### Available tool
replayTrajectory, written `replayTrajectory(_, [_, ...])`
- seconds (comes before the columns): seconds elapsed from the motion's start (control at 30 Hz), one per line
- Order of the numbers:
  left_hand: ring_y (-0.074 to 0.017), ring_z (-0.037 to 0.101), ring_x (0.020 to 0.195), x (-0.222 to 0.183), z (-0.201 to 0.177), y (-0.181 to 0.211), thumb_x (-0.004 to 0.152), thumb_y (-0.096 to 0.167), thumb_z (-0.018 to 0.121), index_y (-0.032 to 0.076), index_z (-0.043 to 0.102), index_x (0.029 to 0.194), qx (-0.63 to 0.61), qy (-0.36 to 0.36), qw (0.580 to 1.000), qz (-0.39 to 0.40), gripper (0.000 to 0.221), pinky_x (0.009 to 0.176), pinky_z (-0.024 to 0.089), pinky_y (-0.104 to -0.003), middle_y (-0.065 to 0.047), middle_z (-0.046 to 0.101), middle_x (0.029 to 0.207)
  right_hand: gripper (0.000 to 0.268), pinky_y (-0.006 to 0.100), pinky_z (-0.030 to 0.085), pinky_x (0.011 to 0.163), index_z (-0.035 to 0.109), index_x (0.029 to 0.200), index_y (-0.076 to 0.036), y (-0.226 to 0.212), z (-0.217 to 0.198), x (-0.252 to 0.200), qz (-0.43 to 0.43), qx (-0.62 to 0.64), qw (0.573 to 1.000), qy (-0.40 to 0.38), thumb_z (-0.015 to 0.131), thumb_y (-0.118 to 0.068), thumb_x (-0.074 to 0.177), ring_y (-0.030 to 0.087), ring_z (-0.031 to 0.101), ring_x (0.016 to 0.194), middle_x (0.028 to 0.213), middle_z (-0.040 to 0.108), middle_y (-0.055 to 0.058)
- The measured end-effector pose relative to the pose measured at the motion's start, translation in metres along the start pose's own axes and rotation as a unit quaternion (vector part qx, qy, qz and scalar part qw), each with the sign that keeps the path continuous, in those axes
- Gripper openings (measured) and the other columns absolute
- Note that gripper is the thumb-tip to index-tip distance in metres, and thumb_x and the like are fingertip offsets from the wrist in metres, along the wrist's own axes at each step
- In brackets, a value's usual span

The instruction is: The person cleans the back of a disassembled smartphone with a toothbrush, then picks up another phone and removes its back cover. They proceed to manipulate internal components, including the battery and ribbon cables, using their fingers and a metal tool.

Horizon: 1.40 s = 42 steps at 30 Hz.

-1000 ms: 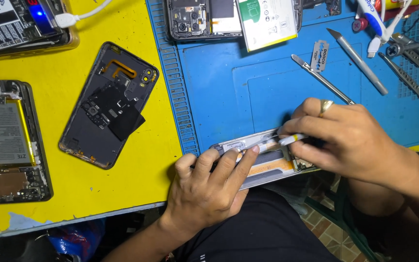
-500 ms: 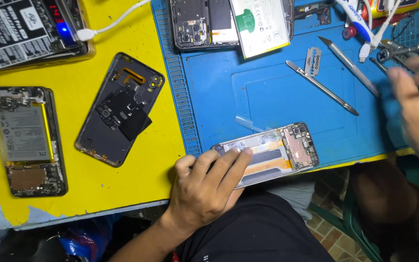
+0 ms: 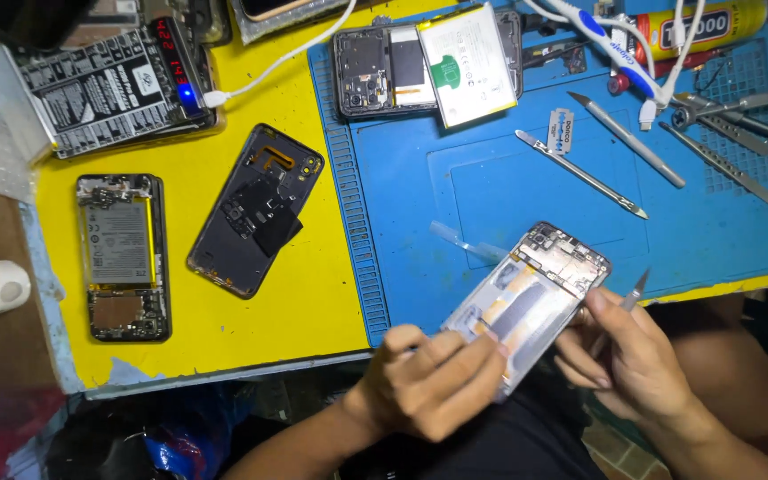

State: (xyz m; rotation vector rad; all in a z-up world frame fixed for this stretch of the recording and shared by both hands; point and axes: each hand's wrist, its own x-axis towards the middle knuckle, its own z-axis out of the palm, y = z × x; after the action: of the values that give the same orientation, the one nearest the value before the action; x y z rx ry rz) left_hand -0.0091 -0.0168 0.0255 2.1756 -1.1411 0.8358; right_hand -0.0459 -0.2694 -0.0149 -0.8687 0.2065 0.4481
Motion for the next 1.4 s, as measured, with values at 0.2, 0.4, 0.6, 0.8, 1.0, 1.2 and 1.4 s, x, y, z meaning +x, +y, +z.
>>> replayTrajectory(0.2, [-0.0055, 0.065, 0.089, 0.004, 0.009, 0.024, 0.106, 0.017, 0.06, 0.021, 0.072, 0.093, 0.01, 0.027, 0.999, 0.02, 0.019, 0.082, 0.033, -0.026, 0.008, 0.074, 0.101, 0.03, 0.023, 0.022, 0.034, 0.062, 0.118, 0.0, -0.008, 0.008, 0.0, 0.071, -0.085, 0.989, 0.101, 0.068, -0.012, 0.091, 0.007, 0.035, 0.04, 0.068, 0.062, 0.007])
replayTrajectory(0.4, [-0.0114, 0.066, 0.1, -0.006, 0.005, 0.023, 0.106, 0.029, 0.061, 0.02, 0.073, 0.115, -0.06, -0.014, 0.998, 0.008, 0.017, 0.089, 0.038, -0.031, 0.005, 0.073, 0.114, 0.03, 0.025, 0.033, 0.034, 0.058, 0.112, -0.001, -0.018, -0.023, -0.001, 0.103, -0.153, 0.972, 0.144, 0.069, -0.005, 0.085, 0.02, 0.057, 0.048, 0.079, 0.072, 0.017])
replayTrajectory(0.6, [-0.0205, 0.065, 0.112, -0.012, -0.012, -0.013, 0.108, 0.02, 0.07, 0.014, 0.07, 0.127, -0.034, -0.058, 0.997, 0.032, 0.02, 0.094, 0.051, -0.04, -0.003, 0.069, 0.127, 0.025, 0.048, 0.064, 0.062, 0.065, 0.104, 0.003, -0.037, -0.023, 0.033, 0.204, -0.228, 0.952, -0.026, 0.067, -0.003, 0.08, 0.036, 0.075, 0.072, 0.091, 0.076, 0.022])
replayTrajectory(0.8, [-0.019, 0.07, 0.11, 0.006, -0.026, -0.02, 0.106, 0.013, 0.067, 0.011, 0.074, 0.117, -0.014, -0.057, 0.993, 0.104, 0.013, 0.093, 0.056, -0.037, -0.005, 0.072, 0.118, 0.003, 0.029, 0.05, 0.064, 0.059, 0.091, -0.011, -0.047, 0.039, 0.086, 0.224, -0.3, 0.842, -0.388, 0.06, -0.013, 0.093, 0.011, 0.057, 0.068, 0.077, 0.057, -0.002])
replayTrajectory(1.0, [-0.0163, 0.072, 0.095, 0.0, -0.038, -0.024, 0.105, 0.012, 0.063, 0.011, 0.076, 0.108, 0.015, -0.057, 0.994, 0.094, 0.013, 0.078, 0.048, -0.03, -0.003, 0.075, 0.106, 0.022, 0.027, 0.055, 0.055, 0.067, 0.109, -0.009, -0.062, 0.06, 0.101, 0.26, -0.396, 0.809, -0.348, 0.067, -0.023, 0.092, 0.012, 0.064, 0.066, 0.083, 0.07, 0.0])
replayTrajectory(1.2, [-0.0155, 0.067, 0.086, -0.016, -0.031, -0.028, 0.106, 0.012, 0.057, 0.012, 0.077, 0.106, 0.064, -0.082, 0.993, 0.055, 0.021, 0.072, 0.039, -0.029, -0.003, 0.078, 0.11, 0.044, 0.033, 0.053, 0.063, 0.07, 0.129, -0.027, -0.085, 0.067, 0.087, 0.236, -0.684, 0.684, -0.095, 0.068, -0.041, 0.088, 0.016, 0.07, 0.075, 0.098, 0.079, -0.001])
replayTrajectory(1.4, [-0.0128, 0.068, 0.082, -0.023, -0.019, -0.03, 0.106, 0.014, 0.059, 0.013, 0.077, 0.104, 0.104, -0.082, 0.991, 0.01, 0.018, 0.075, 0.038, -0.028, -0.004, 0.08, 0.108, 0.069, 0.041, 0.055, 0.064, 0.038, 0.159, -0.014, -0.079, 0.021, 0.046, -0.11, -0.794, 0.573, -0.169, 0.055, -0.006, 0.093, 0.026, 0.063, 0.087, 0.115, 0.057, 0.014])
